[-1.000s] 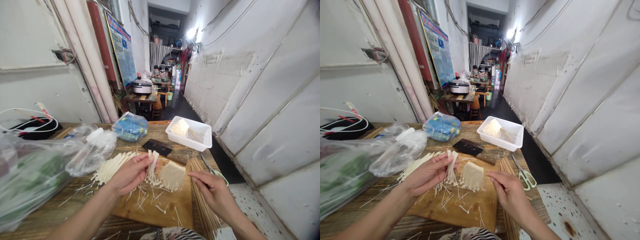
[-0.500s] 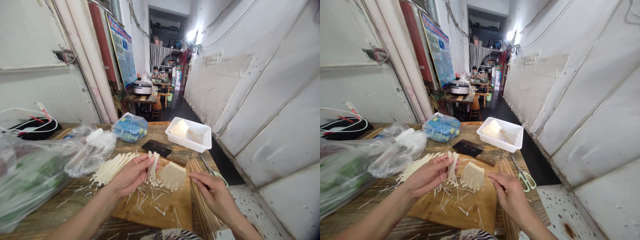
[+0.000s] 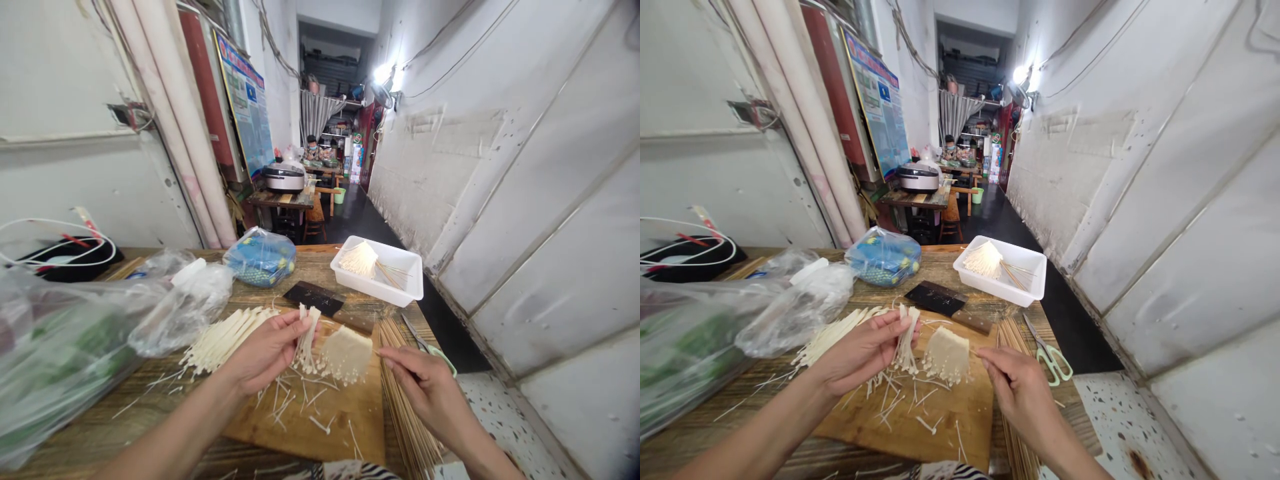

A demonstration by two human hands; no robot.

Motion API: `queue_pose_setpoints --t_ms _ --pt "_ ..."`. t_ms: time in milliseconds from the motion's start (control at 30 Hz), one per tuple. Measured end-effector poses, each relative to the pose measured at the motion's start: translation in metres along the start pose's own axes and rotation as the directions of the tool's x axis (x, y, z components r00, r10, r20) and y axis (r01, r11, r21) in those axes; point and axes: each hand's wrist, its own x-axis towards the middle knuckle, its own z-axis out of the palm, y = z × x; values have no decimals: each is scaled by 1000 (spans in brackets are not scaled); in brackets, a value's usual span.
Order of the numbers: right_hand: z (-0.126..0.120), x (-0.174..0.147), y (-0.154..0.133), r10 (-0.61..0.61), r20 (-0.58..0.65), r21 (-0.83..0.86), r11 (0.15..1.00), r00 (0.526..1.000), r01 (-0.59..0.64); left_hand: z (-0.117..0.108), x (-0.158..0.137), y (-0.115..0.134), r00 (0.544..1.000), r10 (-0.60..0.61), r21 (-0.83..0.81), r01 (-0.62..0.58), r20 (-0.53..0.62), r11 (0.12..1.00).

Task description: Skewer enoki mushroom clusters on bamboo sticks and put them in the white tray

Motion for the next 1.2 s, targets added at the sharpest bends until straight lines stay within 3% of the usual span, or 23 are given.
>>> queue_pose_setpoints --t_ms 1200 --pt "-1 2 8 0 34 -40 999 999 2 4 4 -4 998 51 95 -53 22 994"
